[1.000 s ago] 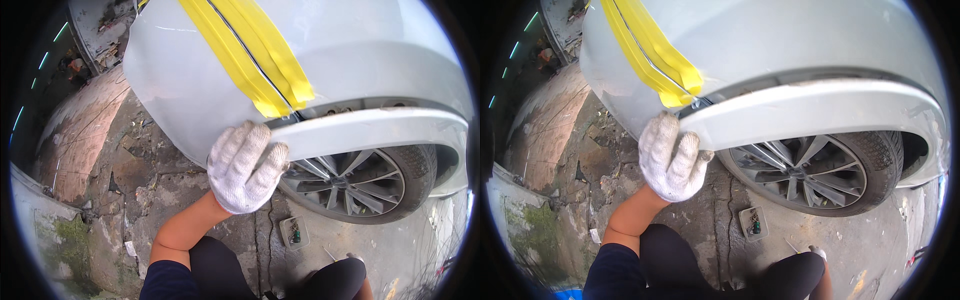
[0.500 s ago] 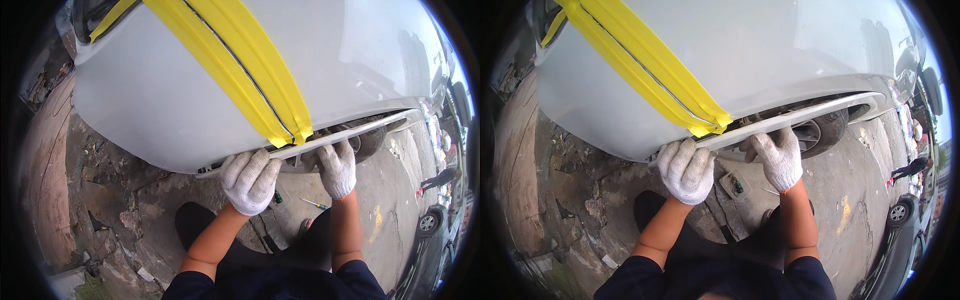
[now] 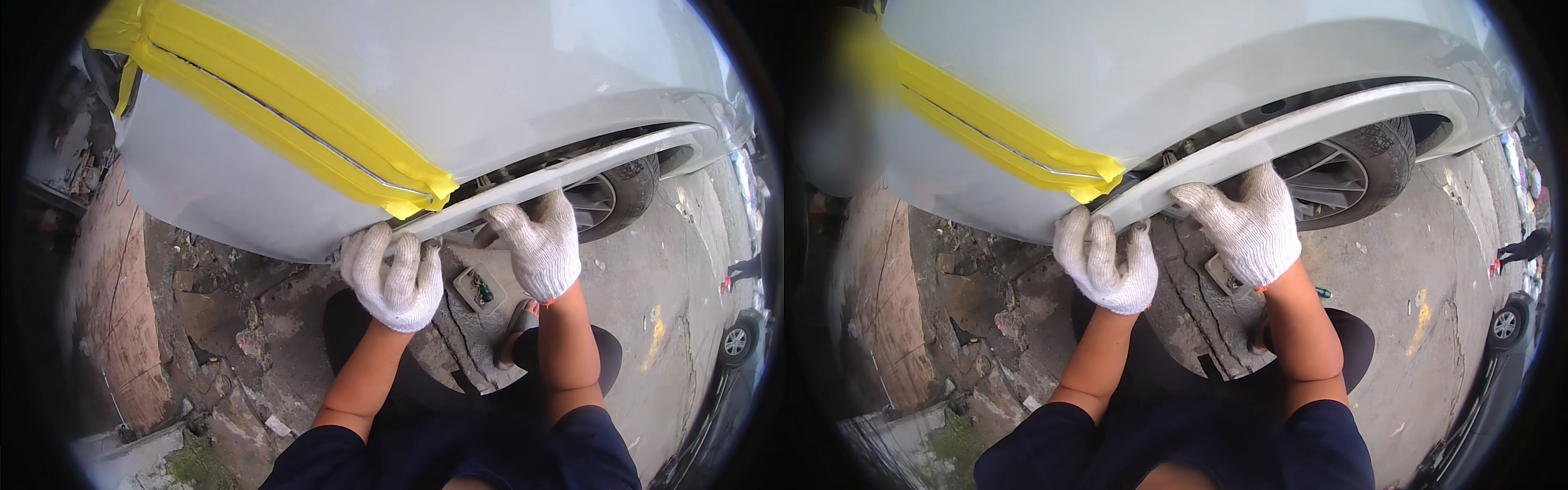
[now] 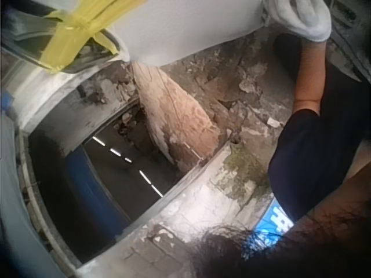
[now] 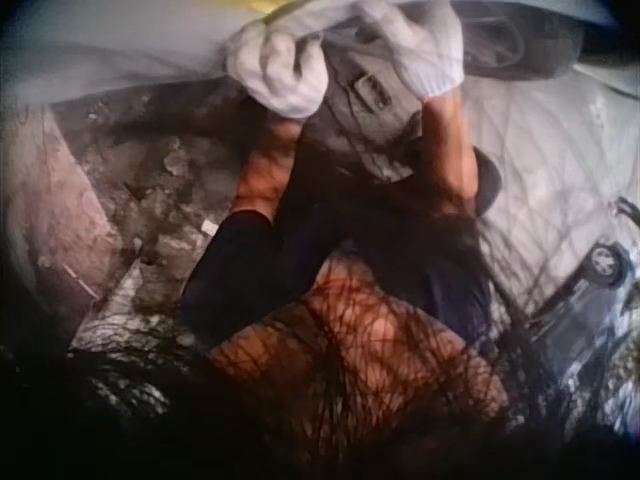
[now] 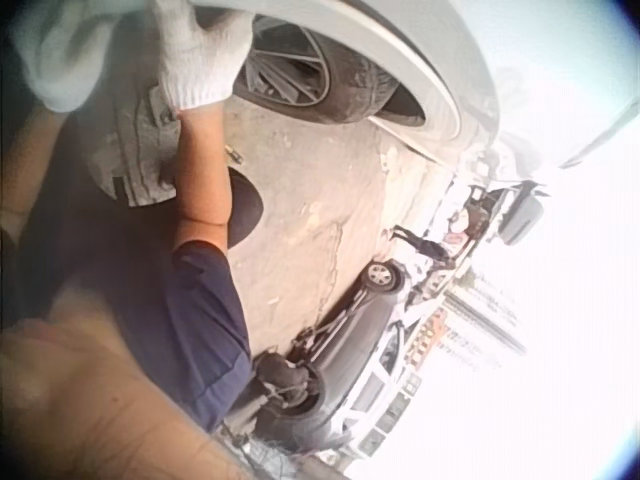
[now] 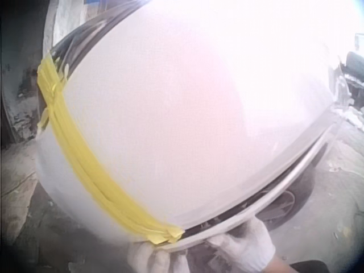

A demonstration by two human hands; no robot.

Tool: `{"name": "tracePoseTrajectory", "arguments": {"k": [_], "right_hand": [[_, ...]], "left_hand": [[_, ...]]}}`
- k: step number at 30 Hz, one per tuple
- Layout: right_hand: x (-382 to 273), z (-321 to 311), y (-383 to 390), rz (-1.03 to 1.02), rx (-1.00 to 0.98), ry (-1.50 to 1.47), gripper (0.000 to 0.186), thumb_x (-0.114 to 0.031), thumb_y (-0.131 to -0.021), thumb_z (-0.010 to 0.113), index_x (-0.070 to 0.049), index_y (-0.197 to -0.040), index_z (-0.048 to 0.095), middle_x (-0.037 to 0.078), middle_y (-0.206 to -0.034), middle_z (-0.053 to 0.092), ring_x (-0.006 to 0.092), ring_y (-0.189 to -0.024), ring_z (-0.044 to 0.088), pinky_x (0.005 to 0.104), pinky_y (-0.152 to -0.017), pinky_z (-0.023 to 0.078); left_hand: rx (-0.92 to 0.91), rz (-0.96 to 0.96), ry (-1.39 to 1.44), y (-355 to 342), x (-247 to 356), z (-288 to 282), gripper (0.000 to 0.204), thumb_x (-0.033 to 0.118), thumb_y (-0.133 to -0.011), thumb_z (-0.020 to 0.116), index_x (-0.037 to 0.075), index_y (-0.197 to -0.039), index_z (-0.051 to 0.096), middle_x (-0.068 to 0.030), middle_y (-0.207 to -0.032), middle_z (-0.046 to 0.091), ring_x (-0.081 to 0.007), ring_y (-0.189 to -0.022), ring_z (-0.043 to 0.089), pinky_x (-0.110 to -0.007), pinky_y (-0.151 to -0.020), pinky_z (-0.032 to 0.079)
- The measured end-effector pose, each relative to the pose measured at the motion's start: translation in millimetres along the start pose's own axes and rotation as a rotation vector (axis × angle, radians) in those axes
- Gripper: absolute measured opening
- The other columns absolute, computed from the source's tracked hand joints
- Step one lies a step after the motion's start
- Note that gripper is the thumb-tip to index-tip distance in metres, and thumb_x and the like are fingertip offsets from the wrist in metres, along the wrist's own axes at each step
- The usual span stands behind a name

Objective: The person removes and reattaches the plastic trim and fasteners of a white car's front bumper using a screwdriver and by hand, handling small parts from a container on the ground.

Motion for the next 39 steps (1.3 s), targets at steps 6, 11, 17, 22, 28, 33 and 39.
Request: {"name": "tracePoseTrajectory", "arguments": {"k": [6,11,17,22,28,33,39], "right_hand": [[-2,-3,2,-0.016,-0.037,0.037,0.042,-0.016,-0.086,0.077,0.007,-0.114,0.056,0.012,-0.094,0.07,0.0138,-0.077,0.067,0.0275,-0.063,0.056],[-4,-7,4,0.004,-0.027,0.074,0.042,-0.017,-0.086,0.076,0.007,-0.114,0.056,0.013,-0.095,0.069,0.014,-0.078,0.067,0.0271,-0.062,0.055],[-12,-6,6,0.043,-0.038,0.073,0.04,-0.016,-0.087,0.075,0.007,-0.114,0.055,0.014,-0.096,0.069,0.0157,-0.078,0.068,0.0273,-0.06,0.056],[-7,-1,4,0.034,-0.055,0.021,0.037,-0.011,-0.088,0.072,0.007,-0.113,0.054,0.015,-0.095,0.068,0.0188,-0.079,0.069,0.0283,-0.06,0.057],[-3,-3,3,0.029,-0.043,0.014,0.029,-0.009,-0.09,0.068,0.008,-0.109,0.055,0.017,-0.092,0.069,0.0213,-0.076,0.07,0.0291,-0.058,0.057],[-6,-2,2,0.026,-0.046,0.06,0.027,-0.009,-0.09,0.067,0.01,-0.106,0.057,0.018,-0.086,0.07,0.0218,-0.071,0.07,0.0294,-0.057,0.056],[-6,1,3,0.018,-0.065,0.095,0.03,-0.015,-0.095,0.062,0.01,-0.109,0.054,0.021,-0.082,0.069,0.0245,-0.064,0.068,0.0306,-0.057,0.056]], "left_hand": [[0.08,-0.234,0.207,-8,-9,-11,0.033,0.004,-0.078,0.078,0.003,-0.108,0.064,-0.0128,-0.113,0.059,-0.0317,-0.103,0.053,-0.048,-0.092,0.045],[0.063,-0.376,0.263,-19,-9,-13,0.026,-0.007,-0.079,0.075,-0.004,-0.103,0.066,-0.0137,-0.108,0.058,-0.0247,-0.098,0.059,-0.038,-0.087,0.051],[0.058,-0.564,0.383,-20,-16,-13,0.027,-0.01,-0.072,0.079,-0.003,-0.095,0.066,-0.0105,-0.105,0.057,-0.021,-0.095,0.058,-0.034,-0.085,0.051],[0.056,-0.538,0.341,-17,-29,-16,0.036,-0.002,-0.066,0.087,0.002,-0.094,0.065,-0.0087,-0.1,0.056,-0.0222,-0.09,0.057,-0.034,-0.08,0.05],[0.013,-0.548,0.301,-3,-41,-18,0.042,0.006,-0.064,0.09,0.004,-0.097,0.064,-0.0088,-0.101,0.054,-0.0236,-0.091,0.054,-0.035,-0.079,0.049],[0.006,-0.604,0.331,2,-44,-15,0.046,-0.002,-0.059,0.089,0.001,-0.095,0.06,-0.0088,-0.102,0.052,-0.023,-0.093,0.054,-0.035,-0.084,0.047],[0.001,-0.603,0.368,4,-46,-14,0.05,-0.003,-0.058,0.089,0.002,-0.096,0.058,-0.0093,-0.102,0.052,-0.0228,-0.093,0.053,-0.035,-0.085,0.047]]}}
Point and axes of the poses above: each hand's wrist, its own y-axis away from the middle knuckle, its own z-axis out of the palm, x = y × z, the point moved 8 cm from there along -y, towards the middle knuckle
